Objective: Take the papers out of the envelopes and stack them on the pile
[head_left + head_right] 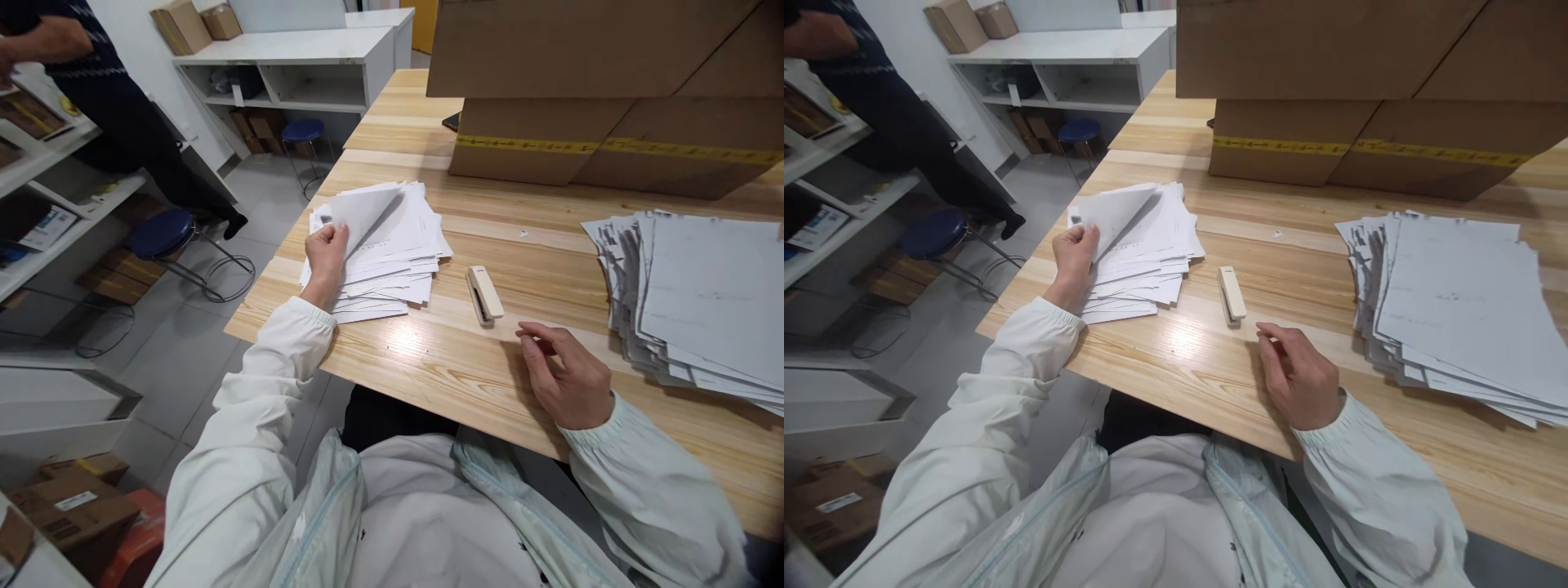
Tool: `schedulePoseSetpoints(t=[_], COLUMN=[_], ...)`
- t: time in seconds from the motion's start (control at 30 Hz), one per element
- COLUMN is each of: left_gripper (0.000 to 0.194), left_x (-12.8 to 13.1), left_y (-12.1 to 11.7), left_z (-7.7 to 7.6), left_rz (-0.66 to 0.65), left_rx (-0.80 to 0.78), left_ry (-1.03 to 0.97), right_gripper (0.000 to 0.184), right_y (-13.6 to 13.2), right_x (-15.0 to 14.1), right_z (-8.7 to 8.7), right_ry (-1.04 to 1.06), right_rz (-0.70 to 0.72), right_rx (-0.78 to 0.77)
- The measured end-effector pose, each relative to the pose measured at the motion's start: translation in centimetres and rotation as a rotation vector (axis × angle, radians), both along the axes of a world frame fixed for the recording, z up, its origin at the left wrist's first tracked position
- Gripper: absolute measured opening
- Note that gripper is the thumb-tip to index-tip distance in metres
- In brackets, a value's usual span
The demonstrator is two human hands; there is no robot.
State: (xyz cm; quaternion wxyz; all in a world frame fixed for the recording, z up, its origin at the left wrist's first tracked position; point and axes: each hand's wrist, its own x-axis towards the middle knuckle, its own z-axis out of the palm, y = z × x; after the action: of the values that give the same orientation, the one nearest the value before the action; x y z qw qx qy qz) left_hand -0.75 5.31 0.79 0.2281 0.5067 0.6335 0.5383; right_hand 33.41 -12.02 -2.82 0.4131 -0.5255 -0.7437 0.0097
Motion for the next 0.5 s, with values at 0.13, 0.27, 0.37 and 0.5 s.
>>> schedulePoseSetpoints(t=[0.13,0.27,0.37,0.5], left_gripper=[0.027,0.032,0.041,0.037], left_x=[0.8,2.6,3.7,4.4], left_y=[-6.3,-15.2,-19.7,-22.4], left_z=[1.7,0.4,-2.0,-3.8], left_rz=[0.038,-0.193,-0.469,-0.585], left_rx=[0.229,0.315,0.281,0.221], left_ry=[0.426,0.736,0.780,0.723], right_gripper=[0.017,0.051,0.076,0.064], right_y=[-0.4,-0.2,0.3,0.3], right_x=[-0.8,-3.7,-6.2,-7.9], right_z=[0.5,1.6,2.0,1.6], right_ry=[0.275,0.871,1.083,1.079], right_rz=[-0.021,0.245,0.455,0.379], right_rx=[-0.102,-0.792,-1.168,-1.199])
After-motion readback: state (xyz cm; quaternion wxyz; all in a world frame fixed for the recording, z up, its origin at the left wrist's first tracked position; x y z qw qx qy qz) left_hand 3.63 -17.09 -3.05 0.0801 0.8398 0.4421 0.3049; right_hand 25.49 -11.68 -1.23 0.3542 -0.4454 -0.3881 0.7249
